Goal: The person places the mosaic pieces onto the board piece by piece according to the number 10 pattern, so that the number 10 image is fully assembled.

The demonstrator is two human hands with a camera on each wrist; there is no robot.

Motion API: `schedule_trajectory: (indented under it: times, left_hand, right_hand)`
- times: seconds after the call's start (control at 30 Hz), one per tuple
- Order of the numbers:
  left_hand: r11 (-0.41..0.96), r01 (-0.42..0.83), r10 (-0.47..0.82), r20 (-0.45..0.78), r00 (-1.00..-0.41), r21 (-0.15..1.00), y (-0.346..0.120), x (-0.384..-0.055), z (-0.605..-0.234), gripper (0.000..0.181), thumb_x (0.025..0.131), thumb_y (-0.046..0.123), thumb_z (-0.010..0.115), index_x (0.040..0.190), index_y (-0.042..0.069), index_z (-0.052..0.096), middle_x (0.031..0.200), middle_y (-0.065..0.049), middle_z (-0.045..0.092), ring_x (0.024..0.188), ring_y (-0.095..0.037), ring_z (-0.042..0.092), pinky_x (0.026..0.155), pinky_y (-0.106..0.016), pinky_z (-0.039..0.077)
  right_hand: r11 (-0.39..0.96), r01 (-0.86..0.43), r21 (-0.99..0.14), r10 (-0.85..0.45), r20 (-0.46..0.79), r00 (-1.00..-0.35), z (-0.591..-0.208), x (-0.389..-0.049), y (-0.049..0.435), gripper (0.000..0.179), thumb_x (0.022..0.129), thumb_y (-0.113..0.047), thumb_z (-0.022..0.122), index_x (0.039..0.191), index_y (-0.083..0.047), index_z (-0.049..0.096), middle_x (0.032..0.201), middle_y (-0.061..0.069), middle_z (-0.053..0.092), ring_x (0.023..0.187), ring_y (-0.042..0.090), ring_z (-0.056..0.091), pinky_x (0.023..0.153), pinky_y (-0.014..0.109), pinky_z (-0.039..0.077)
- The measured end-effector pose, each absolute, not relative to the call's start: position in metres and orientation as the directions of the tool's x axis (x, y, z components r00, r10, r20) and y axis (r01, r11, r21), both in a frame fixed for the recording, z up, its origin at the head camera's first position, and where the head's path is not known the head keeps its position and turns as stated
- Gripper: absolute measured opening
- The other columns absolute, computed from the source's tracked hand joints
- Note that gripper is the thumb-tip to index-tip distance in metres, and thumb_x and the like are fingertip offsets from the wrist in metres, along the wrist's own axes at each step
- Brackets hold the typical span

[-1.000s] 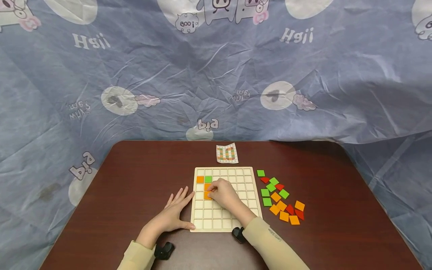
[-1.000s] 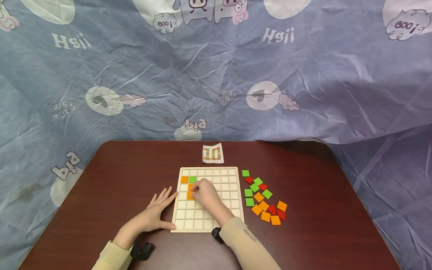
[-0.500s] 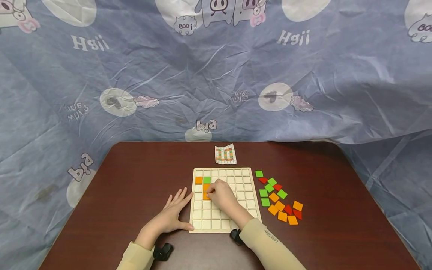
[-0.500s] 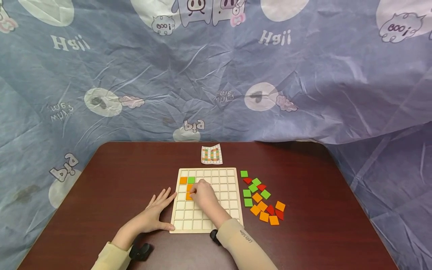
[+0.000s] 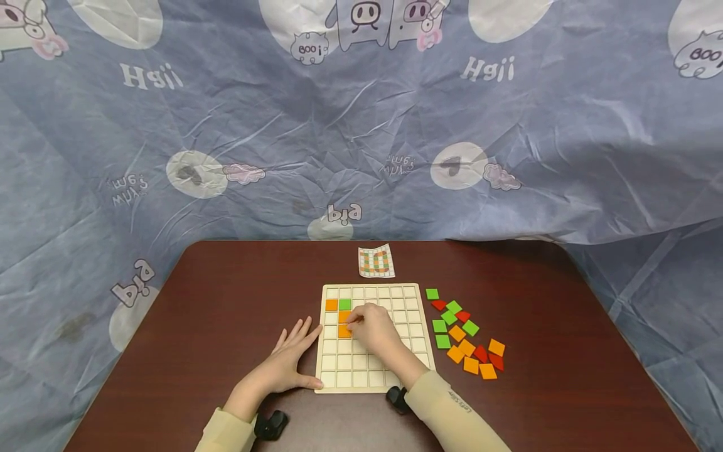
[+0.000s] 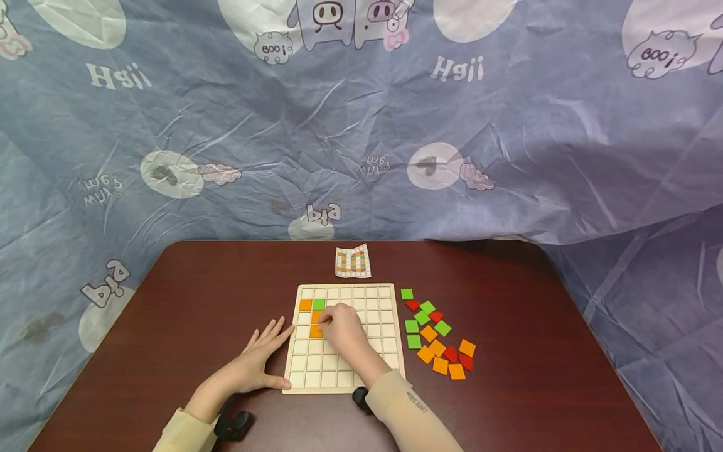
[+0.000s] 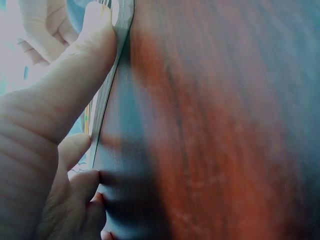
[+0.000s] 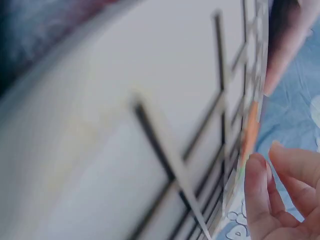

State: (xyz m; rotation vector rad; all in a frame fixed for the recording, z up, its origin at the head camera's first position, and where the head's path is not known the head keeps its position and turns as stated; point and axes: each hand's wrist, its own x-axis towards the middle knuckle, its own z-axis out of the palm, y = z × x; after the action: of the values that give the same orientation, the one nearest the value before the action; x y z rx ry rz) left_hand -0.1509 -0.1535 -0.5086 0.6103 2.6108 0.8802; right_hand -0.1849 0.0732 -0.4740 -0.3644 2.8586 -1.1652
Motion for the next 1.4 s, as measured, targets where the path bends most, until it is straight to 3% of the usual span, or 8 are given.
schedule_trajectory:
  times: [0.53,0.77,0.9,1.03,1.4]
  left_hand:
    - [0.703,0.288,0.495,-0.157,-0.854,0.65,-0.154,-0.149,-0.506,0.11,0.07,0.041,0.086,0.157,0.011,0.026,0.165,-0.019,0.008,0.153,-0.04,0.002,0.119,-0.065,-0.001]
    - [0.704,0.287,0.492,-0.154,-0.857,0.65,-0.154,-0.152,-0.506,0.111,0.07,0.042,0.086,0.158,0.013,0.025,0.165,-0.018,0.007,0.153,-0.039,0.001,0.12,-0.064,-0.002]
    - [0.706,0.281,0.485,-0.154,-0.861,0.65,-0.155,-0.153,-0.504,0.111,0.07,0.042,0.086,0.158,0.013,0.025,0.165,-0.018,0.007,0.153,-0.039,0.001,0.12,-0.063,-0.002]
    - [0.702,0.286,0.489,-0.15,-0.859,0.652,-0.154,-0.153,-0.503,0.111,0.07,0.042,0.086,0.158,0.013,0.024,0.165,-0.018,0.006,0.153,-0.039,0.001,0.12,-0.063,-0.002]
    - [0.701,0.304,0.498,-0.137,-0.857,0.645,-0.155,-0.149,-0.508,0.111,0.069,0.045,0.085,0.157,0.01,0.026,0.165,-0.02,0.009,0.153,-0.041,0.003,0.119,-0.066,-0.001]
  right_hand:
    - [0.579,-0.001,-0.815,-0.067,-0.046,-0.997,-0.44,-0.195,0.115,0.01,0.088,-0.014,0.074,0.096,-0.01,0.076,0.086,0.0,0.072,0.073,0.011,0.064,0.065,0.026,0.052]
    - [0.515,0.077,-0.854,0.024,-0.076,-0.997,-0.43,-0.204,0.152,0.015,0.089,-0.017,0.072,0.103,-0.01,0.075,0.095,0.006,0.074,0.086,0.027,0.069,0.068,0.03,0.054]
    - [0.525,0.093,-0.846,0.046,-0.081,-0.996,-0.429,-0.205,0.182,0.022,0.092,-0.02,0.069,0.109,-0.008,0.073,0.101,0.009,0.073,0.096,0.03,0.068,0.078,0.039,0.056]
    - [0.553,0.126,-0.823,0.08,-0.099,-0.992,-0.435,-0.202,0.215,0.029,0.095,-0.023,0.067,0.117,-0.004,0.07,0.107,0.013,0.071,0.101,0.031,0.066,0.083,0.039,0.056]
    - [0.647,0.224,-0.728,0.157,-0.16,-0.975,-0.461,-0.176,0.285,0.038,0.094,-0.028,0.068,0.119,0.001,0.067,0.106,0.017,0.073,0.095,0.031,0.066,0.078,0.036,0.054]
